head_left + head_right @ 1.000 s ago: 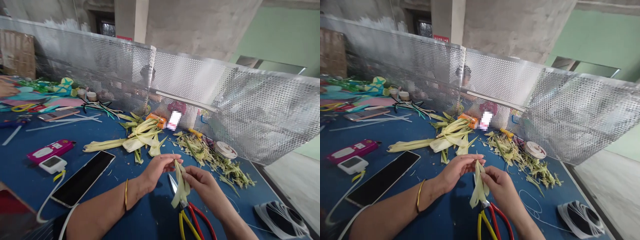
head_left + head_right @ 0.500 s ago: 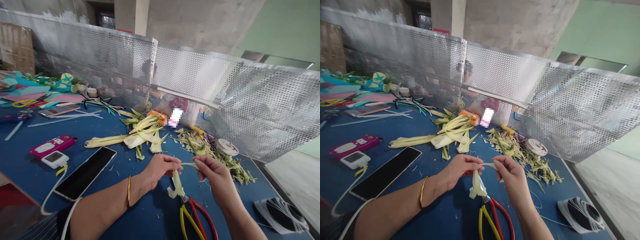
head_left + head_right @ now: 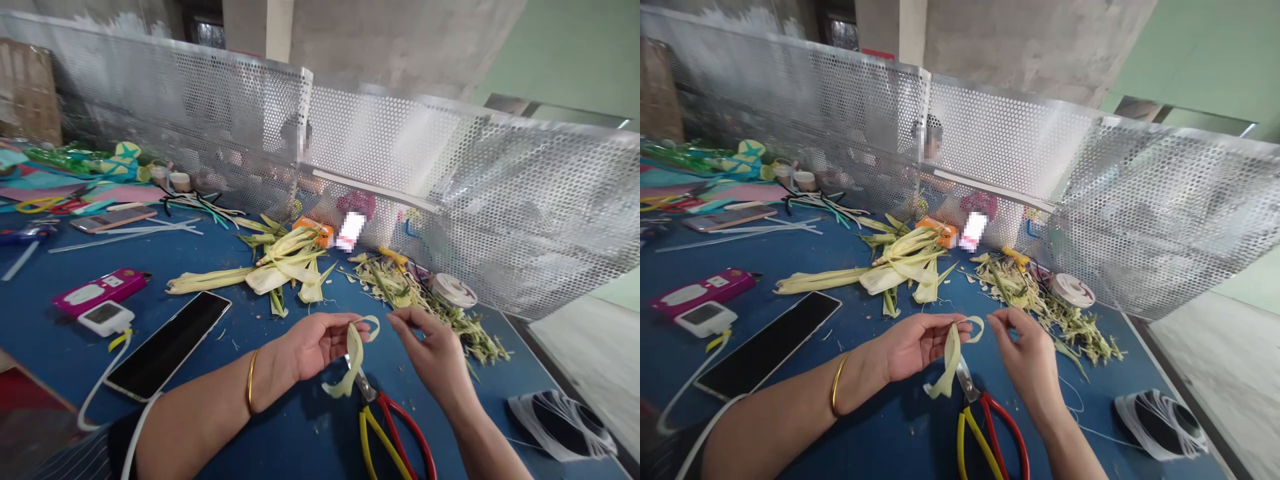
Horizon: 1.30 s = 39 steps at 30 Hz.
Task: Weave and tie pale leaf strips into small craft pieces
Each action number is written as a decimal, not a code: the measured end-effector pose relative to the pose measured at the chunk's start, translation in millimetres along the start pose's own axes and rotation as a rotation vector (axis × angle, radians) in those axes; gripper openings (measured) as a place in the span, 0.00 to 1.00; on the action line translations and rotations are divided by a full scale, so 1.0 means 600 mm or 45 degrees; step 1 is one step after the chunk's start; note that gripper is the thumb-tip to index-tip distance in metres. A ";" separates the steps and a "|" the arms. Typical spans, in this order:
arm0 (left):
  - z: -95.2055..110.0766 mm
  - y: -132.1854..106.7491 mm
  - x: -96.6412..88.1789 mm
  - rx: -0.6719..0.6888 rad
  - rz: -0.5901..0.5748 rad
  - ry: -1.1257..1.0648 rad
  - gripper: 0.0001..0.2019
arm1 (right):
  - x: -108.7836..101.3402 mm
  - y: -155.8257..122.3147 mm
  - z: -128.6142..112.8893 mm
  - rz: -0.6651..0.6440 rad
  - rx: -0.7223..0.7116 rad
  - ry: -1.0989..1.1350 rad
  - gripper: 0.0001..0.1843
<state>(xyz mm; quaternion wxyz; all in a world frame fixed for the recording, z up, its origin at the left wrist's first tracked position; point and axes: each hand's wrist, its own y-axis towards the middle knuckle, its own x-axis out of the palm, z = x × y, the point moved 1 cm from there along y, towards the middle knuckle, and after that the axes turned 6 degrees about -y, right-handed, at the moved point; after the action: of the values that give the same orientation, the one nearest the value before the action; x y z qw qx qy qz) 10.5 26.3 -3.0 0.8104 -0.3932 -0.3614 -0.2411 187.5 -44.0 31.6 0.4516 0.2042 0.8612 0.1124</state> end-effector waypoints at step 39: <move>0.010 -0.015 0.016 0.543 0.125 0.186 0.11 | 0.029 -0.010 -0.011 -0.459 0.217 0.406 0.18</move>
<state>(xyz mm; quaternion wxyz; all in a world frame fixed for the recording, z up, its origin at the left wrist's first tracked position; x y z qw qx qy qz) 8.1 24.7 11.2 0.9099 -0.2118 -0.3248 -0.1473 171.8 -41.1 20.2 0.3038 0.0644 0.9505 -0.0123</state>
